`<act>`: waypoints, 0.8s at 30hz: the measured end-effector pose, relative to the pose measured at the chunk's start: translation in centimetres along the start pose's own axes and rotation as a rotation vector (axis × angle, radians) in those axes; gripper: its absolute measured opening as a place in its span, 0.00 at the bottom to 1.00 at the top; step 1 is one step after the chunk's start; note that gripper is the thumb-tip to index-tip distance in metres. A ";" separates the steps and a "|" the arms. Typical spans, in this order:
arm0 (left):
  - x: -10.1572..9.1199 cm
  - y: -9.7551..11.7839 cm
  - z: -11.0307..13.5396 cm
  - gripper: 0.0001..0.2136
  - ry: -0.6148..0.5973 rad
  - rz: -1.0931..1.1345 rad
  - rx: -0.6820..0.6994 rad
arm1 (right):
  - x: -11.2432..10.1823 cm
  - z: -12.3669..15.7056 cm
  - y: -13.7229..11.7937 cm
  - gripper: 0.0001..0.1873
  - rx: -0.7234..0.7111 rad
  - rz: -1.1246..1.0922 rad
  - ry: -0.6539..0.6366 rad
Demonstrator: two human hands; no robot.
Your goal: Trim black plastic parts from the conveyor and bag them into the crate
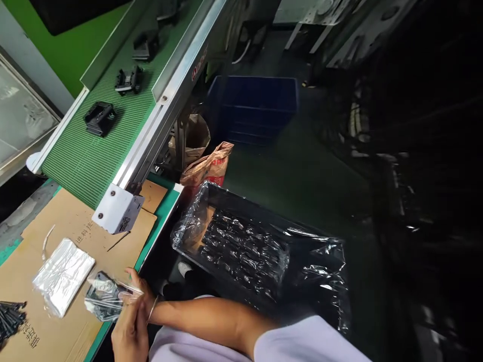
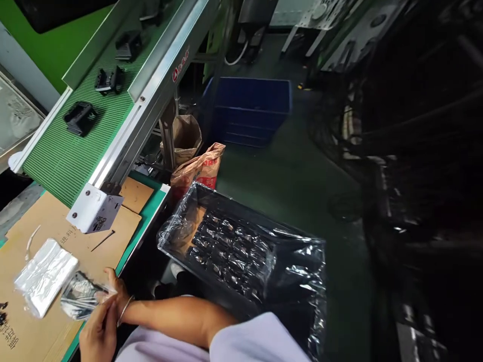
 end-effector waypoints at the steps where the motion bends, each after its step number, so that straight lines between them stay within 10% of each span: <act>1: -0.1 0.9 -1.0 0.08 -0.062 0.082 -0.010 | -0.7 0.1 -0.2 0.25 -0.040 0.001 -0.010; 6: -1.3 3.2 -3.7 0.10 -0.484 0.477 -0.121 | -4.6 -0.5 -0.5 0.11 -0.010 -0.186 -0.208; 12: -2.2 1.2 -1.0 0.22 0.718 0.491 -1.028 | -6.8 0.5 -2.5 0.20 -0.030 -0.182 -0.418; 17: -1.4 1.4 0.0 0.10 0.919 1.256 -1.440 | -4.1 2.5 -3.3 0.21 -0.223 -0.043 -0.479; 24: -2.8 1.0 5.0 0.04 1.388 1.304 -1.543 | -2.3 3.5 -0.3 0.16 -0.354 0.437 -0.734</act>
Point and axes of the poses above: each hand's wrist, its own z-axis away from the middle knuckle, its own x-axis out of the palm, y = z × x, the point moved 2 cm from there along -z, towards the middle knuckle, and after that the axes turned 5 degrees about x, right-handed, at the moved point
